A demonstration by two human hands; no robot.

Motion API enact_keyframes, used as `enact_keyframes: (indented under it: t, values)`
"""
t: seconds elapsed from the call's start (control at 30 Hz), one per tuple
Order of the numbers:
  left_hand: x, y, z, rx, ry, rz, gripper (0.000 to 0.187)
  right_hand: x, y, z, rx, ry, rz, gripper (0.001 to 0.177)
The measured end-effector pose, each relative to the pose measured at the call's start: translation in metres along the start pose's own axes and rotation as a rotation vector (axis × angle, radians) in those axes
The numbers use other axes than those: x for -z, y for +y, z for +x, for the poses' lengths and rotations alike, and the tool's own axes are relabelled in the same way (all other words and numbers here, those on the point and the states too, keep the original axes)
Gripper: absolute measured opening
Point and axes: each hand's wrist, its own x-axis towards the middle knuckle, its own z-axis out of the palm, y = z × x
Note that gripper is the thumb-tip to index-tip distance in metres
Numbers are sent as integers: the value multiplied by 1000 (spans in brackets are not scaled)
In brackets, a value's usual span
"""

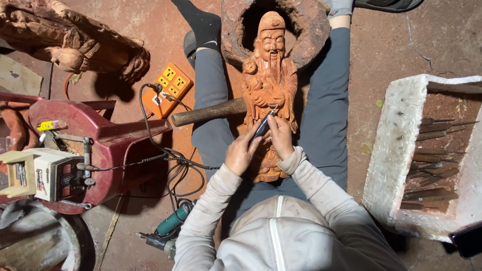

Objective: Carving intricate details into a wooden statue using a rotary tool and a hand chisel.

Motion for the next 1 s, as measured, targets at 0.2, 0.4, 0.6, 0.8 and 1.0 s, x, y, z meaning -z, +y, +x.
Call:
enact_keyframes:
  t: [0.2,0.4,0.6,0.8,1.0]
  values:
    - [-3,-5,0,23,-28,-4,49,-4,-8,-6,16,38,-59,40]
    - [-2,-4,0,16,-26,-1,49,-8,-11,-9,18,60,-51,40]
    - [-9,-2,-1,28,-5,-14,51,-7,-6,-5,23,106,-40,39]
    - [-11,-3,0,28,-42,-3,51,-6,-9,-11,7,112,-53,40]
    - [-20,3,-17,-86,55,-177,56,0,-11,-10,124,31,-202,39]
